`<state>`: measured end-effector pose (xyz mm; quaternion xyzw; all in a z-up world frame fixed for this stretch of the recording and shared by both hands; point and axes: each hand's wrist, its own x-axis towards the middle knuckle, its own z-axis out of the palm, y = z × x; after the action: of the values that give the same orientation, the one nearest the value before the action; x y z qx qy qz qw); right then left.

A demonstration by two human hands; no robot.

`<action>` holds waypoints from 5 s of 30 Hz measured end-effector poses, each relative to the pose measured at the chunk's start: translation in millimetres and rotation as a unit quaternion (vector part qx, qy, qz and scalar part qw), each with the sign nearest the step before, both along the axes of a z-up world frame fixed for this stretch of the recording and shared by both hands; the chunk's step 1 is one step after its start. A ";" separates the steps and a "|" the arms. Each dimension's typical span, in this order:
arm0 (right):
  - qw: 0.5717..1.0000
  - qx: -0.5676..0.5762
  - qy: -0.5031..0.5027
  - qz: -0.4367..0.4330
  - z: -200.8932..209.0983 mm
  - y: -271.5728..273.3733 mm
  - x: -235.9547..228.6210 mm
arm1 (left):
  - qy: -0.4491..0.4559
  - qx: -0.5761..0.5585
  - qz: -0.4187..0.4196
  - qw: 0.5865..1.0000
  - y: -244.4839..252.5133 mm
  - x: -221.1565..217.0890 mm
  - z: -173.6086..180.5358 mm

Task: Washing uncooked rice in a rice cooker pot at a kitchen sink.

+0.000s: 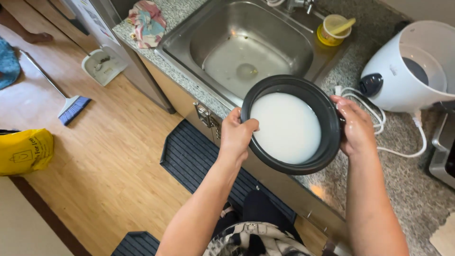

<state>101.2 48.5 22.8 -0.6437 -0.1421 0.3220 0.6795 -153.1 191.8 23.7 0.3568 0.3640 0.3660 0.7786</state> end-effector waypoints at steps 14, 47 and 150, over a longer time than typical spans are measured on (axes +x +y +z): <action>0.985 0.027 0.072 0.156 -48.4 190.4 -25.4 | 0.013 0.068 0.139 0.988 104.3 -47.4 28.6; 0.932 -0.086 0.262 0.235 -222.3 292.9 25.5 | 0.160 0.165 0.189 0.955 171.0 -1.8 37.2; 0.924 -0.115 0.273 0.242 -192.9 266.7 2.6 | 0.371 0.302 0.106 0.872 141.4 22.6 78.1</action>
<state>103.8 315.2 -170.0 -0.5507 -0.0643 0.6543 0.5144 -130.5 333.1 101.9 0.6432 0.5332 0.3791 0.3979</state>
